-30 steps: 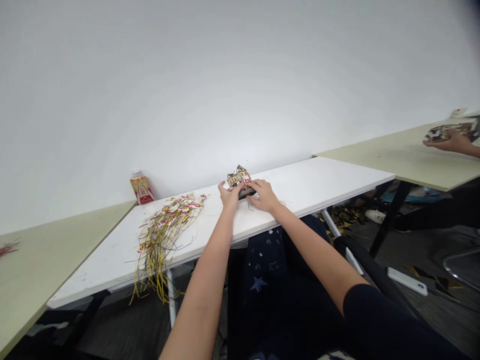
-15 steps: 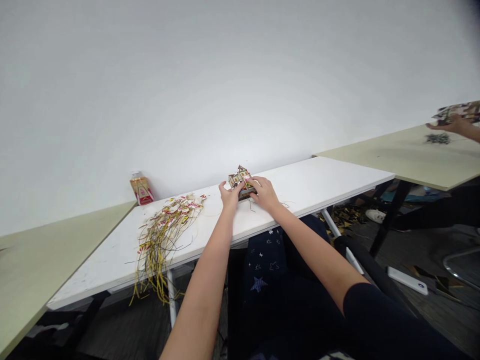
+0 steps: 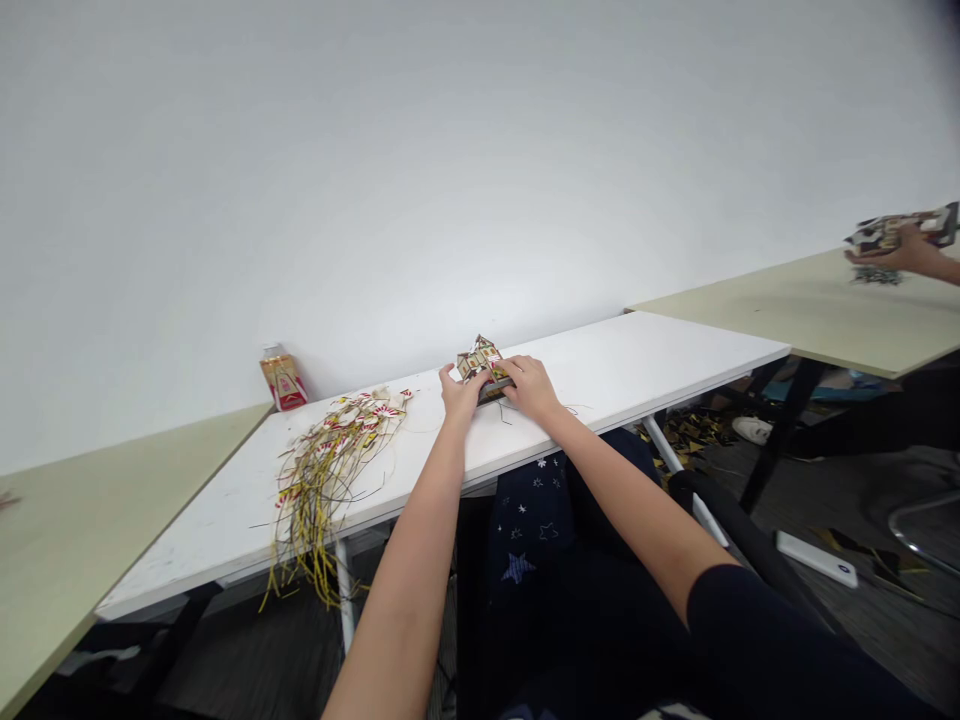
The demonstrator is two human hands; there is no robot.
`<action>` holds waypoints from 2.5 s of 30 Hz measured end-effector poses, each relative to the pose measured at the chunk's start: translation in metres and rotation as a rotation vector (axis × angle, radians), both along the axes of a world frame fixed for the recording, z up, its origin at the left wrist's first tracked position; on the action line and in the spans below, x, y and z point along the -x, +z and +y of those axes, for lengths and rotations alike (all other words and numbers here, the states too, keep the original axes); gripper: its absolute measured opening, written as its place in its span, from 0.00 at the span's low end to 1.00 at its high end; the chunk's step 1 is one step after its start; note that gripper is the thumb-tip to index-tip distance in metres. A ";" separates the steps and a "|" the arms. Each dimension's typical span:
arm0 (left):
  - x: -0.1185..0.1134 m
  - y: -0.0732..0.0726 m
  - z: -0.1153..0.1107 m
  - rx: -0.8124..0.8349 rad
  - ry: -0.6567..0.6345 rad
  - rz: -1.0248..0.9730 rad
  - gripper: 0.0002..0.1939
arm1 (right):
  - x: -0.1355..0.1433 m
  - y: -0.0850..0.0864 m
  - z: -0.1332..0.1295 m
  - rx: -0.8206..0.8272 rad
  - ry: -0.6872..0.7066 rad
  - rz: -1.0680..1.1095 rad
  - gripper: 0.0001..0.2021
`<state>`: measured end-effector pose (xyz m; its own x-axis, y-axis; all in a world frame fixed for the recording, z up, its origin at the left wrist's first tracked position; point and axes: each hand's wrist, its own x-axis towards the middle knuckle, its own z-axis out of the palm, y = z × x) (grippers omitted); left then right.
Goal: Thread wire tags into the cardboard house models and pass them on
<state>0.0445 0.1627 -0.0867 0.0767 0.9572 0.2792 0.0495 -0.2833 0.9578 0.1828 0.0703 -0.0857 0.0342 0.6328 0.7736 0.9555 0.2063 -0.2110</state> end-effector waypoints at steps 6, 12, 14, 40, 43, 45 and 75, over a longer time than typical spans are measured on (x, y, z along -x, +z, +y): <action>0.000 0.007 -0.008 0.040 0.029 0.036 0.45 | 0.001 0.003 -0.002 -0.007 0.013 0.004 0.25; 0.001 0.008 -0.009 0.037 0.043 0.063 0.44 | -0.001 0.001 0.000 0.000 0.022 0.016 0.25; 0.001 0.008 -0.009 0.029 0.040 0.062 0.45 | -0.001 0.000 0.000 -0.004 0.019 0.015 0.25; -0.001 0.015 -0.016 0.041 0.022 0.074 0.36 | 0.003 -0.001 -0.004 -0.025 -0.174 -0.142 0.33; -0.002 0.013 -0.014 0.038 0.011 0.070 0.37 | 0.003 -0.002 -0.002 -0.038 -0.175 -0.158 0.34; -0.003 0.012 -0.013 0.039 -0.018 0.057 0.36 | 0.003 -0.002 -0.002 -0.028 -0.176 -0.170 0.34; -0.004 0.010 -0.011 0.038 -0.078 0.026 0.35 | 0.008 0.002 -0.007 -0.006 -0.177 -0.275 0.29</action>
